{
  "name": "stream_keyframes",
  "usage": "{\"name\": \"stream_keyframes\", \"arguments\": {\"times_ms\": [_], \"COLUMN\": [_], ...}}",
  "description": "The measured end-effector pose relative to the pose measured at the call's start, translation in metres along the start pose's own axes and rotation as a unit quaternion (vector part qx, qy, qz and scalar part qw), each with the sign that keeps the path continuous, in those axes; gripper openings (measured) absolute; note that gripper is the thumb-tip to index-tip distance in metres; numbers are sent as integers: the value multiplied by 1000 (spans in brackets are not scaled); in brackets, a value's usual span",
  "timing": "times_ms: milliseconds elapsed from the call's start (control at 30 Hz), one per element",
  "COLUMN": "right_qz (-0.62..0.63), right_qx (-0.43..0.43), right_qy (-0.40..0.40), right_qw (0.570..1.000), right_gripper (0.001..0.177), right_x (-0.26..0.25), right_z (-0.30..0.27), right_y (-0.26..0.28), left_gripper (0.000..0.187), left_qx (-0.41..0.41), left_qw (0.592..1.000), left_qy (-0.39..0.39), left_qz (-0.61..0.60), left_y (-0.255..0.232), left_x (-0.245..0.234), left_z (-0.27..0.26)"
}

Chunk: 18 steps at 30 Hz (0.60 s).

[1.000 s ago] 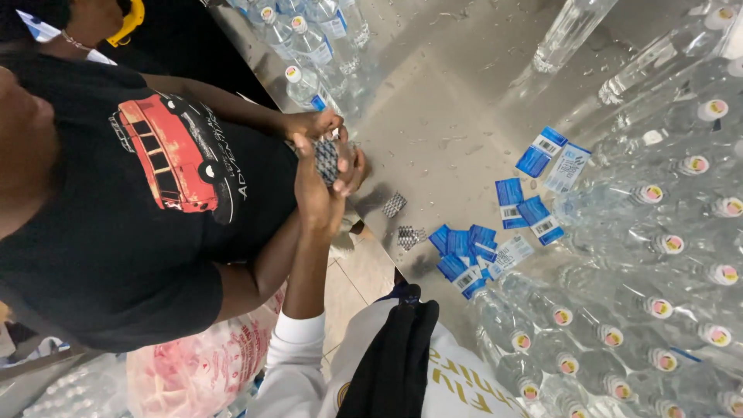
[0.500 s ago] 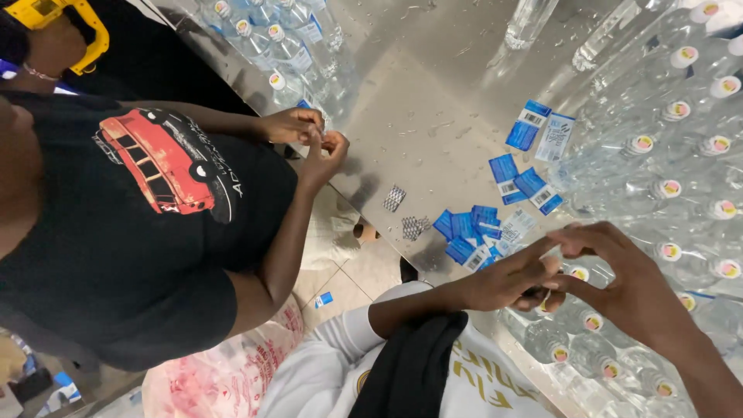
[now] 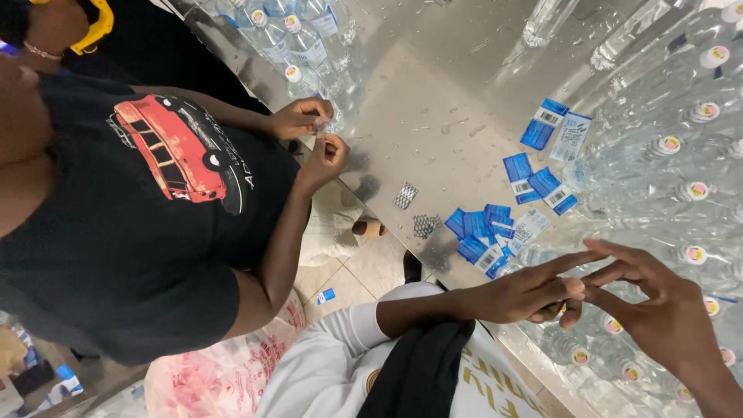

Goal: Applying plastic seals to water bottle caps and using a heat gun to shrink them

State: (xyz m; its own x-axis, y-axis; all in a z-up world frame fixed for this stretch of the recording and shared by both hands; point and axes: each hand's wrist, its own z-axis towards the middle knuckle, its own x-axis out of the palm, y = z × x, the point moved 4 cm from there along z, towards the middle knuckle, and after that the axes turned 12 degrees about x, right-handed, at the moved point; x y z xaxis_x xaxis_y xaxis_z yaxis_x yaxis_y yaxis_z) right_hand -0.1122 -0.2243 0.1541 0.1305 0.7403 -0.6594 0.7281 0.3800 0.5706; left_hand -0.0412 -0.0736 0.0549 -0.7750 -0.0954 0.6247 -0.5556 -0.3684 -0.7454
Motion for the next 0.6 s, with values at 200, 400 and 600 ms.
{"name": "stream_keyframes", "arguments": {"times_ms": [200,400,600], "right_qz": [-1,127,146], "right_qx": [37,-27,-160], "right_qy": [23,-27,-143], "right_qw": [999,991,966], "right_gripper": [74,43,37], "right_x": [-14,-71,-167], "right_z": [7,65,166], "right_y": [11,-6,-72], "left_gripper": [64,71,93], "left_qx": [19,-18,12], "left_qw": [1000,992,947], "left_qy": [4,-119,-315], "left_qz": [9,-48,66], "left_y": [-7,-14,-64], "left_x": [-11,-46,-82], "left_z": [-10,-30,-55]}}
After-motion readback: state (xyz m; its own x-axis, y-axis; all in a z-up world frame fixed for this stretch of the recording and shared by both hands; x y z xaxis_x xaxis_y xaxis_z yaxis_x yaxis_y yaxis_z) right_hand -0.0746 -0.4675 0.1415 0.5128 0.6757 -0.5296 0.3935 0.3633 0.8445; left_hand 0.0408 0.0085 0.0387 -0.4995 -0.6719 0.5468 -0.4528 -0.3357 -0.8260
